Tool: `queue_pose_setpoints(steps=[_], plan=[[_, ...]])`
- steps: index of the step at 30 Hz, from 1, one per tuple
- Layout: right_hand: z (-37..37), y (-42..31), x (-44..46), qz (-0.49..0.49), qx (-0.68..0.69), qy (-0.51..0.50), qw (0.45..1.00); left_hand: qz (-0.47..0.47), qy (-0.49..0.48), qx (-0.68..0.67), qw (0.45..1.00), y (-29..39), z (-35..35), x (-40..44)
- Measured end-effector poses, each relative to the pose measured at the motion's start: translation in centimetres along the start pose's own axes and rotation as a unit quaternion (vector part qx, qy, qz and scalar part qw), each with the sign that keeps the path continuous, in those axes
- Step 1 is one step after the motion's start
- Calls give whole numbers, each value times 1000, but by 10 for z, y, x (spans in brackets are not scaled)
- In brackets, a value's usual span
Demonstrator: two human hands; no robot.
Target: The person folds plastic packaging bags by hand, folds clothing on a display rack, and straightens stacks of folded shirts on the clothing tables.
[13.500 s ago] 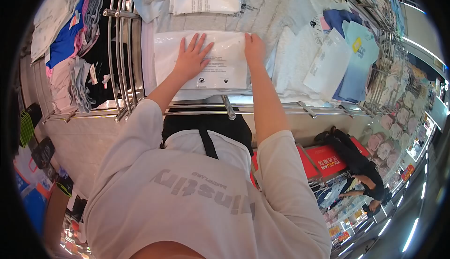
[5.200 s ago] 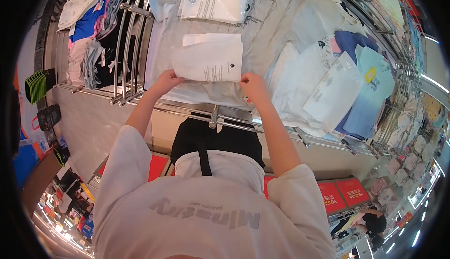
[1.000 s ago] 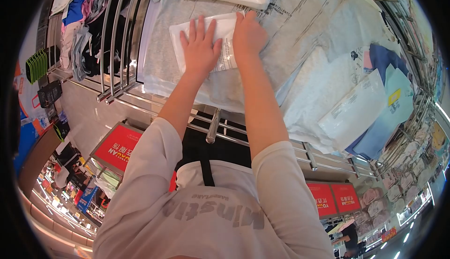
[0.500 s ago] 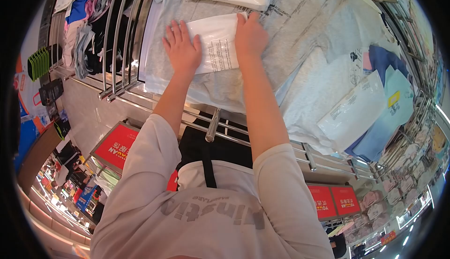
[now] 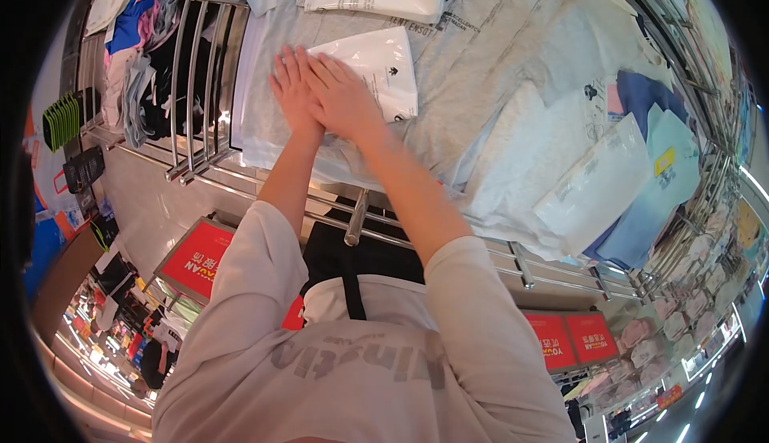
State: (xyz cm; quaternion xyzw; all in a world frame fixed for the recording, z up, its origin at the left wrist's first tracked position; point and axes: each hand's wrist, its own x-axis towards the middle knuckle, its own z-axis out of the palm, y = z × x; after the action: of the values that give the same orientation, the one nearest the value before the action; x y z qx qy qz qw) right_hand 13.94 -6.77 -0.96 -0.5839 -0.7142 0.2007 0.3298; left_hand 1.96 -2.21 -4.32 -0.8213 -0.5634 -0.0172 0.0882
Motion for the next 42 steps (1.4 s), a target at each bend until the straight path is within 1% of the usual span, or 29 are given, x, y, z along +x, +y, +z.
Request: queue_pose_setpoints(steps=[3, 6, 9, 12, 15, 18, 19, 20, 22, 24, 25, 27, 28, 31, 34, 37, 38, 39, 40, 42], plan=[[-22, 26, -19, -4, -107, -35, 994, -39, 6, -120, 992, 6, -9, 2], [-40, 42, -32, 41, -116, -27, 992, -42, -18, -121, 992, 7, -15, 4], [-49, 47, -34, 132, -174, 6, 976, -39, -19, -123, 991, 7, -18, 5], [-59, 63, -32, 146, -225, 35, 963, -39, -18, -123, 992, 6, -19, 5], [-75, 72, -29, 225, -333, 90, 911, -36, -15, -127, 991, 6, -20, 5], [-60, 43, -26, 201, -132, 116, 964, -40, -22, -127, 991, 6, -19, 3], [-46, 22, -25, 105, -124, 68, 984, -36, -29, -116, 992, 6, -16, 2], [-27, -1, -19, 8, -114, 20, 993, -31, -34, -104, 993, 4, -12, 2], [3, -30, -6, -39, 42, -11, 998, -26, -37, -83, 995, 1, -6, 3], [5, -11, -7, 7, 9, 22, 1000, -25, -38, -68, 997, 1, -3, 3], [1, -2, -8, 31, -8, 38, 999, -25, -25, -90, 995, 2, -6, 4], [-13, 14, -17, 44, -47, 6, 998, -33, -1, -136, 990, 5, -14, 3], [-21, 21, -21, 48, -67, -8, 997, -32, 1, -134, 990, 6, -15, 2], [-45, 34, -34, 64, -74, -7, 995, -33, 7, -127, 991, 6, -18, 5], [-50, 38, -42, 162, -133, 22, 977, -30, 5, -127, 991, 7, -20, 6], [-73, 42, -63, 235, -140, 146, 951, -31, 8, -127, 991, 6, -19, 6], [-82, 38, -72, 312, -18, 203, 928, -31, 9, -127, 991, 6, -18, 6], [-98, 26, -80, 384, 103, 254, 882, -30, 7, -128, 991, 7, -18, 4], [-108, 18, -89, 446, 221, 300, 814, -29, 3, -129, 991, 7, -18, 2], [-116, 13, -107, 472, 147, 149, 856, -30, 1, -133, 991, 7, -18, 3]])
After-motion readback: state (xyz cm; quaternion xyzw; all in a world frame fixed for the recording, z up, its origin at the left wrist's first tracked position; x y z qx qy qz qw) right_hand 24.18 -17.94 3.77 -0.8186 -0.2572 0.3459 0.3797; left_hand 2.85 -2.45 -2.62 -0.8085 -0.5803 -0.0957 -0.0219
